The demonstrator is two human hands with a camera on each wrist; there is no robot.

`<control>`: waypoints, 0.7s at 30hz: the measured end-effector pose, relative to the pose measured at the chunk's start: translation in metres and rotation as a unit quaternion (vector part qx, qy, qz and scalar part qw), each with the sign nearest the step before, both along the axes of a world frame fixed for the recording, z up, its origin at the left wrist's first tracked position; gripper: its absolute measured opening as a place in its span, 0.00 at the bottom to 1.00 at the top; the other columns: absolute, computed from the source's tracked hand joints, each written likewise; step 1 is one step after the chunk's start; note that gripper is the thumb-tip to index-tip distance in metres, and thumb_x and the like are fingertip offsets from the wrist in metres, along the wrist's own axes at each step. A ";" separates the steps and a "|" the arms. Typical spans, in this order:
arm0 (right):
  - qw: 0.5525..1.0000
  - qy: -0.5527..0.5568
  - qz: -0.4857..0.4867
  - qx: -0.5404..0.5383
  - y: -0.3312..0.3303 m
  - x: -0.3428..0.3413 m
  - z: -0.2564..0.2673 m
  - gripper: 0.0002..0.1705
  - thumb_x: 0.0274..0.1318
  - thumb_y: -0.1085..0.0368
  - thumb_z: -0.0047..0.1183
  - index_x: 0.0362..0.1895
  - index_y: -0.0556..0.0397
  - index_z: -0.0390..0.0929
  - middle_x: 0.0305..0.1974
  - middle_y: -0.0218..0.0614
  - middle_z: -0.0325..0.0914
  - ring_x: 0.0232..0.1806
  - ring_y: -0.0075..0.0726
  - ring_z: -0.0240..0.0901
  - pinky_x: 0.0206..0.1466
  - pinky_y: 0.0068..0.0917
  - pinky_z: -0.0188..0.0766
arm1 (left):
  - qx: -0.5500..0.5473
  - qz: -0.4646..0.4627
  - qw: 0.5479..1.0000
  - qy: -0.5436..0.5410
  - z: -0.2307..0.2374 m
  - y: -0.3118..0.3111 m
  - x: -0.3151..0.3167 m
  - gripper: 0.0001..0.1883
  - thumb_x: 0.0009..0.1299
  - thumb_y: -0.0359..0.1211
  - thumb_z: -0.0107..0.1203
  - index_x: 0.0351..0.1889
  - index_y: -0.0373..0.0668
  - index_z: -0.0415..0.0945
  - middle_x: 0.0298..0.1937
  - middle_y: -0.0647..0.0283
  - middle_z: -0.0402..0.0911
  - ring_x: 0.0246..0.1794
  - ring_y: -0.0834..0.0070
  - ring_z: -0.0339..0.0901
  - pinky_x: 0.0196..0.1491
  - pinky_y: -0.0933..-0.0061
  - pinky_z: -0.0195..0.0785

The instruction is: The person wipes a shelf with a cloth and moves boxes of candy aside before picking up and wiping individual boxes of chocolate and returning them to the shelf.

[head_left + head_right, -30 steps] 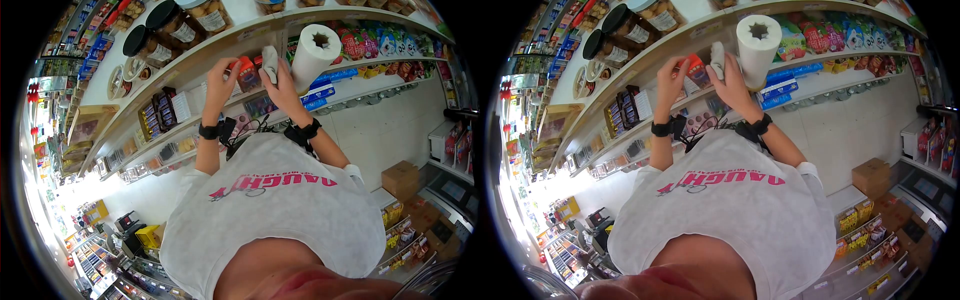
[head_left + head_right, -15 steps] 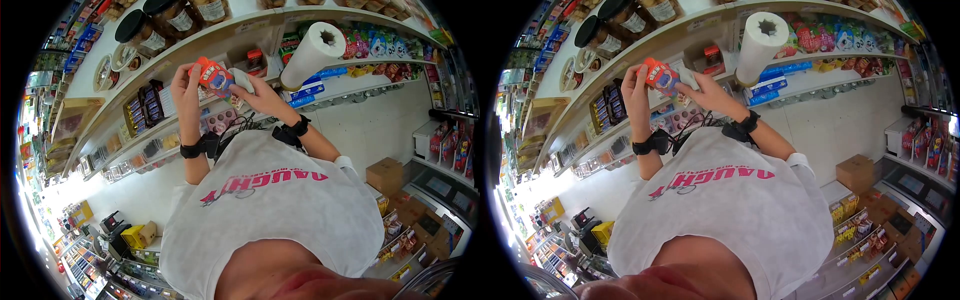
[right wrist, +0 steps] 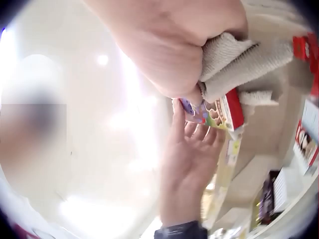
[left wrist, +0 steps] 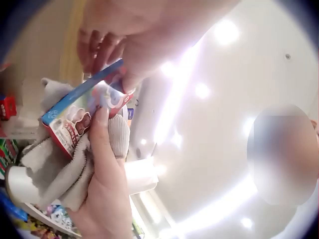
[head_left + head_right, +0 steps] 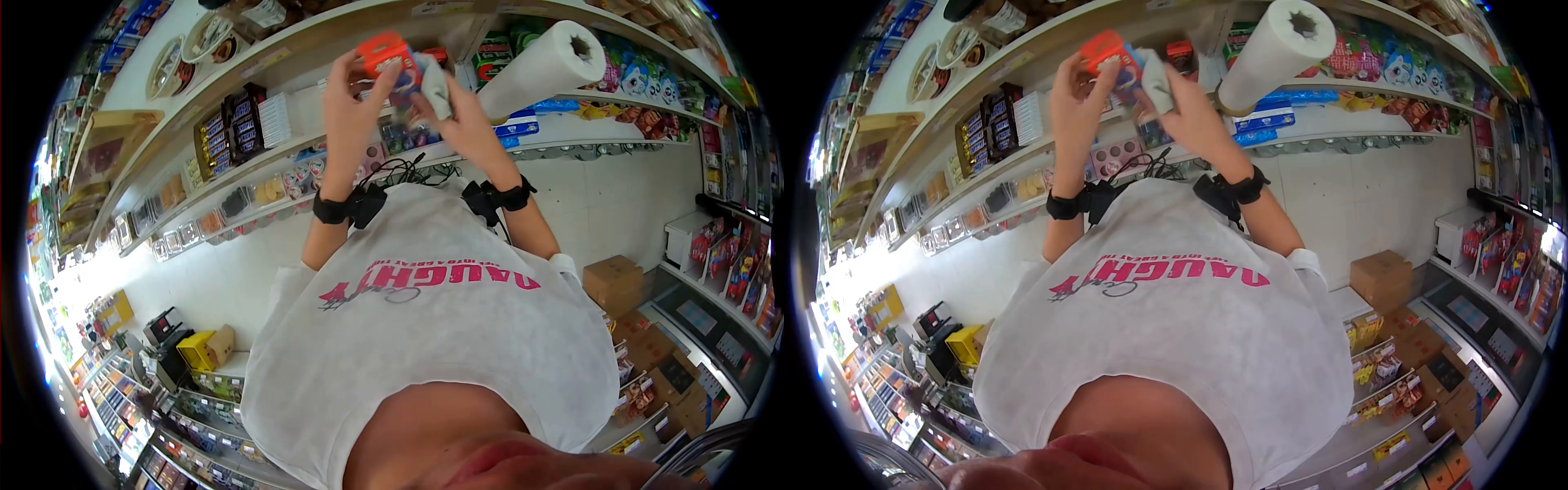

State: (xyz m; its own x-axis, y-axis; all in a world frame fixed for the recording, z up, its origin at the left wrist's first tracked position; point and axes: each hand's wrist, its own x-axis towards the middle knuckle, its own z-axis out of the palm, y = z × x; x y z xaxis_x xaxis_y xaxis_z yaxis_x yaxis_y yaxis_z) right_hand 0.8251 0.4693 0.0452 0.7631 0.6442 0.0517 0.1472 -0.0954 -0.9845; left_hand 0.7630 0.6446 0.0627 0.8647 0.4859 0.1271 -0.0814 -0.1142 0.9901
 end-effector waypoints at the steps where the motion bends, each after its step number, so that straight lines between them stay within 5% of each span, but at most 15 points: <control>1: 0.996 -0.083 -0.024 -0.031 -0.001 0.002 -0.001 0.30 0.59 0.73 0.60 0.66 0.57 0.71 0.53 0.49 0.82 0.57 0.48 0.80 0.59 0.37 0.74 | 0.044 0.023 0.999 0.002 -0.004 -0.003 0.002 0.28 0.75 0.38 0.66 0.65 0.30 0.71 0.49 0.58 0.85 0.46 0.77 0.82 0.47 0.76 0.76; 4: 0.964 -0.251 -0.054 -0.077 -0.001 0.002 -0.002 0.34 0.54 0.76 0.59 0.68 0.56 0.70 0.61 0.53 0.76 0.62 0.69 0.70 0.63 0.45 0.73 | -0.019 -0.014 0.999 -0.029 -0.001 -0.021 0.001 0.30 0.76 0.43 0.64 0.65 0.29 0.68 0.46 0.56 0.83 0.44 0.76 0.81 0.49 0.72 0.75; 7: 0.972 -0.236 -0.014 -0.017 0.009 -0.011 -0.005 0.33 0.60 0.72 0.59 0.70 0.58 0.68 0.64 0.56 0.74 0.63 0.67 0.71 0.65 0.45 0.71 | -0.047 -0.019 0.999 0.009 -0.008 -0.015 0.000 0.27 0.82 0.47 0.55 0.59 0.29 0.71 0.43 0.55 0.83 0.45 0.72 0.80 0.50 0.69 0.74; 11: 0.980 -0.196 -0.019 0.010 0.014 -0.013 -0.019 0.29 0.72 0.60 0.55 0.70 0.62 0.68 0.65 0.57 0.74 0.64 0.59 0.75 0.66 0.41 0.70 | 0.020 0.016 1.000 0.004 -0.009 -0.030 -0.001 0.24 0.85 0.47 0.47 0.56 0.32 0.73 0.40 0.50 0.81 0.40 0.61 0.79 0.49 0.64 0.72; 13: 0.997 -0.062 -0.047 -0.029 0.012 -0.014 -0.018 0.26 0.75 0.55 0.55 0.66 0.61 0.72 0.56 0.46 0.81 0.56 0.41 0.78 0.61 0.34 0.72 | 0.115 0.055 0.990 -0.053 -0.027 -0.030 0.005 0.22 0.85 0.45 0.47 0.53 0.31 0.75 0.36 0.51 0.78 0.36 0.60 0.76 0.47 0.64 0.70; 15: 0.991 0.075 -0.043 -0.103 0.009 -0.011 -0.007 0.25 0.76 0.53 0.54 0.64 0.61 0.75 0.51 0.39 0.83 0.51 0.31 0.78 0.58 0.29 0.73 | 0.055 0.036 0.997 -0.043 -0.028 -0.023 0.003 0.19 0.84 0.42 0.49 0.52 0.31 0.76 0.33 0.54 0.77 0.32 0.68 0.74 0.41 0.67 0.69; 18: 0.999 0.009 -0.051 -0.011 0.009 -0.011 -0.025 0.25 0.76 0.50 0.53 0.60 0.60 0.78 0.45 0.30 0.83 0.46 0.20 0.74 0.50 0.22 0.72 | -0.017 0.006 1.000 -0.008 -0.015 -0.010 -0.002 0.17 0.82 0.39 0.55 0.53 0.31 0.75 0.38 0.57 0.83 0.35 0.78 0.76 0.35 0.74 0.69; 21: 0.995 0.058 -0.083 -0.023 0.013 0.001 -0.018 0.26 0.77 0.48 0.53 0.57 0.61 0.80 0.44 0.29 0.83 0.44 0.17 0.74 0.46 0.20 0.71 | -0.078 -0.002 0.997 -0.014 -0.008 -0.016 -0.009 0.21 0.79 0.36 0.61 0.61 0.31 0.72 0.42 0.62 0.85 0.44 0.82 0.79 0.48 0.78 0.73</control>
